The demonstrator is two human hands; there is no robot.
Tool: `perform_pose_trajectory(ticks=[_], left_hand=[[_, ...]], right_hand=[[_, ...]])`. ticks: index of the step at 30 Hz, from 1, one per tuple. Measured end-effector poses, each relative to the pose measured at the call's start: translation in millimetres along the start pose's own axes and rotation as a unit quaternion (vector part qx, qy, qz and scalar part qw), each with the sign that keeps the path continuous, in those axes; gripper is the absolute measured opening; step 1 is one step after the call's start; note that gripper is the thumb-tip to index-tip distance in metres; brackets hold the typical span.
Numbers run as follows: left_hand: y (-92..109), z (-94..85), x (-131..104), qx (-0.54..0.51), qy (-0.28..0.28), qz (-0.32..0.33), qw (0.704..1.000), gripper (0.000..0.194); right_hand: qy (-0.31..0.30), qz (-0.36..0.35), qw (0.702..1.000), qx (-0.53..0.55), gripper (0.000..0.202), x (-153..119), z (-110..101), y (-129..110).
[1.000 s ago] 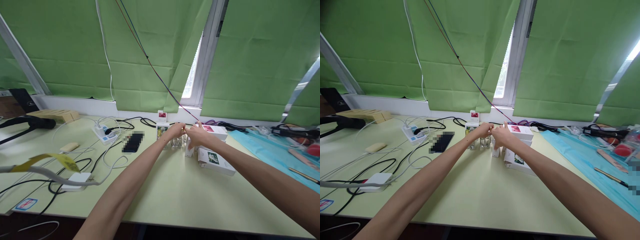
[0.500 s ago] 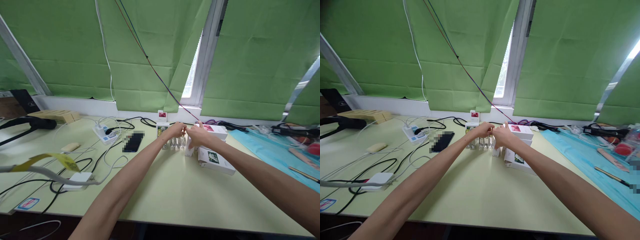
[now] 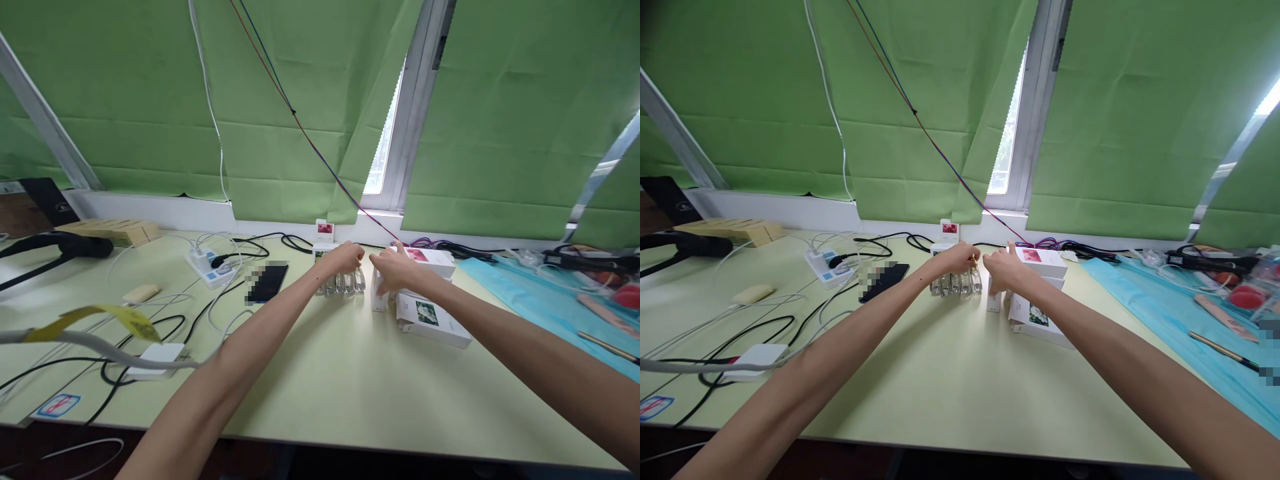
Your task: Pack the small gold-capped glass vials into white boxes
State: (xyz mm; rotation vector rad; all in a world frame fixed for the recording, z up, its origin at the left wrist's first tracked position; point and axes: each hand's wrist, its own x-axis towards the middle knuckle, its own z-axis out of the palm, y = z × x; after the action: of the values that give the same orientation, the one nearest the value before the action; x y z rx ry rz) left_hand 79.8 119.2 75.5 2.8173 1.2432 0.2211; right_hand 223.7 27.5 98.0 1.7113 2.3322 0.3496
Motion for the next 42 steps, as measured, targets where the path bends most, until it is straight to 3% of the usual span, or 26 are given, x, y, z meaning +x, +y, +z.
perform_pose_trajectory(ticks=[15,21,25,27,29,35,38,42], left_hand=[[0,-0.4,3,0.026,0.003,0.023,0.999,0.014],[2,-7.7,-15,0.010,0.082,0.026,0.996,0.025],[15,-9.4,-45,0.009,0.175,0.023,0.984,0.024],[23,-3.0,-65,0.013,0.238,0.058,0.969,0.019],[31,8.9,-86,0.025,0.245,0.127,0.961,0.018],[43,56.8,-133,0.090,0.175,0.280,0.940,0.019],[44,70.1,-137,0.082,0.147,0.301,0.939,0.017],[46,74.9,-135,0.051,0.130,0.284,0.949,0.020]], right_hand=[[-0.014,0.017,0.999,0.029,0.062,33,-1,9],[-0.065,0.021,0.997,0.043,0.069,47,-8,16],[-0.079,0.004,0.995,0.055,0.048,55,-13,18],[-0.079,0.001,0.995,0.059,0.040,60,-12,19],[-0.070,0.001,0.995,0.064,0.040,64,-10,20],[-0.005,-0.002,0.996,0.092,0.058,73,1,29],[0.025,-0.010,0.994,0.109,0.062,79,8,32],[0.053,-0.031,0.989,0.135,0.064,89,14,30]])
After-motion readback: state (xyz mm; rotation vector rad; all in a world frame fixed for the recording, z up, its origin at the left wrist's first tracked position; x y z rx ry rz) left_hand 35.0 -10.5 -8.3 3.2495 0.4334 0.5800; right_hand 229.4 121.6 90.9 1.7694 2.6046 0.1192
